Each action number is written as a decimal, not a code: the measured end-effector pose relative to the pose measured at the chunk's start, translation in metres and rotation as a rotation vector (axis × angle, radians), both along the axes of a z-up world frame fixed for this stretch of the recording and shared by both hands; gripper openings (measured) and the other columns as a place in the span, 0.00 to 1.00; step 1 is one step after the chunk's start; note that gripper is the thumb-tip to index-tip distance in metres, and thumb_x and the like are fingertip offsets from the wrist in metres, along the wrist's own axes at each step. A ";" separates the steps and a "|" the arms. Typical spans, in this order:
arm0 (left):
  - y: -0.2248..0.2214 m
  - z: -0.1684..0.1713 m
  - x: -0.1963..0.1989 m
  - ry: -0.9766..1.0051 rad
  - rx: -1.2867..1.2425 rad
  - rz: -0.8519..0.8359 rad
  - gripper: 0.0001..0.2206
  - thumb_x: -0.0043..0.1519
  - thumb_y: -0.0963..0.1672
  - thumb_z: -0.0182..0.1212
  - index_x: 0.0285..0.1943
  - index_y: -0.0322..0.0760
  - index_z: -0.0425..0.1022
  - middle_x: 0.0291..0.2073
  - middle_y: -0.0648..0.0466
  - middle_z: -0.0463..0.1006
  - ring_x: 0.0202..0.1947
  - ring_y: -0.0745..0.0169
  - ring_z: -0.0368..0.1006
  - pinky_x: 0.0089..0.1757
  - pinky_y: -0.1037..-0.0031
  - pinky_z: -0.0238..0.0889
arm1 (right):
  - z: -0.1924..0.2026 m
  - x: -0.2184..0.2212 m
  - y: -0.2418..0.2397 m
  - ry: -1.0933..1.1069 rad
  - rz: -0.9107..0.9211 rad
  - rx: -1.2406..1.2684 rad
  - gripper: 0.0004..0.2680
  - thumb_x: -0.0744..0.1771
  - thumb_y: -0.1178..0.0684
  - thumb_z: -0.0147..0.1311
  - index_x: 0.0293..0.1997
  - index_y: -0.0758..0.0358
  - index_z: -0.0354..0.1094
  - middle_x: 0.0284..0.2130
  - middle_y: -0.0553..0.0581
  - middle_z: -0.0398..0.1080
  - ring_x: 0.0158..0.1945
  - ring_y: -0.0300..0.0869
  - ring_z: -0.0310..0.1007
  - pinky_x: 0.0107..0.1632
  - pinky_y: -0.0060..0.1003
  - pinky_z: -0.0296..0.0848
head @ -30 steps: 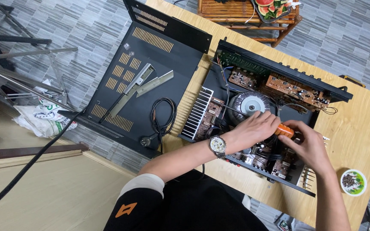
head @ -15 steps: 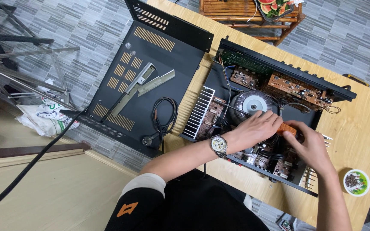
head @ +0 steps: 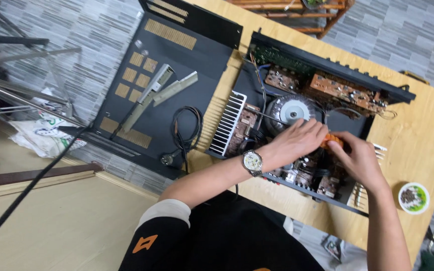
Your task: Repairing the internal components of an audio amplifier using a screwdriver.
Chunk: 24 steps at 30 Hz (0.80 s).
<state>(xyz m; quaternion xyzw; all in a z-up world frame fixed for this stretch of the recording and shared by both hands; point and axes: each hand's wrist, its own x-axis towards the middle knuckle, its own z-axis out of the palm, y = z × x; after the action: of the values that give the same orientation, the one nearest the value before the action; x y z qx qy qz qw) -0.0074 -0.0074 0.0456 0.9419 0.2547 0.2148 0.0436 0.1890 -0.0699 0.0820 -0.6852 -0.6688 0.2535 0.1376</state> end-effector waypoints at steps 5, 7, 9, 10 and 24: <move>0.000 -0.001 0.001 0.034 -0.022 -0.003 0.26 0.47 0.32 0.64 0.56 0.32 0.65 0.45 0.51 0.72 0.48 0.55 0.66 0.47 0.66 0.63 | 0.010 -0.005 -0.002 0.069 0.052 0.060 0.17 0.64 0.49 0.59 0.57 0.65 0.66 0.50 0.59 0.73 0.49 0.47 0.73 0.52 0.40 0.68; 0.001 -0.001 0.001 0.023 0.000 0.007 0.23 0.49 0.33 0.63 0.55 0.33 0.66 0.43 0.52 0.72 0.47 0.55 0.66 0.46 0.67 0.62 | 0.009 -0.005 -0.002 0.034 0.036 0.031 0.18 0.66 0.46 0.55 0.60 0.65 0.65 0.53 0.61 0.72 0.53 0.49 0.72 0.53 0.43 0.66; 0.001 0.000 0.000 0.025 -0.023 0.000 0.26 0.46 0.31 0.63 0.55 0.33 0.65 0.43 0.52 0.72 0.47 0.55 0.66 0.45 0.67 0.63 | 0.003 -0.002 -0.002 -0.014 -0.009 -0.024 0.14 0.69 0.46 0.50 0.56 0.63 0.71 0.41 0.57 0.78 0.32 0.44 0.72 0.39 0.39 0.65; 0.001 -0.001 0.001 0.025 -0.026 -0.001 0.26 0.46 0.31 0.63 0.55 0.33 0.65 0.43 0.52 0.72 0.47 0.55 0.66 0.45 0.67 0.63 | 0.003 -0.002 -0.002 -0.014 -0.009 -0.026 0.14 0.69 0.46 0.50 0.56 0.63 0.71 0.41 0.57 0.78 0.32 0.44 0.72 0.39 0.39 0.65; 0.001 -0.007 0.003 0.033 -0.008 0.001 0.24 0.50 0.33 0.63 0.57 0.32 0.66 0.44 0.52 0.72 0.47 0.56 0.66 0.45 0.66 0.63 | 0.002 -0.003 0.002 0.034 0.121 0.108 0.18 0.62 0.50 0.65 0.54 0.64 0.66 0.48 0.57 0.73 0.48 0.47 0.72 0.52 0.40 0.66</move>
<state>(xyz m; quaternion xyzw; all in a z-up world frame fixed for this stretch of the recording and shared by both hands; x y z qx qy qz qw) -0.0043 -0.0064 0.0389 0.9450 0.2566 0.1981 0.0431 0.1863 -0.0681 0.0835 -0.6307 -0.7192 0.2364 0.1704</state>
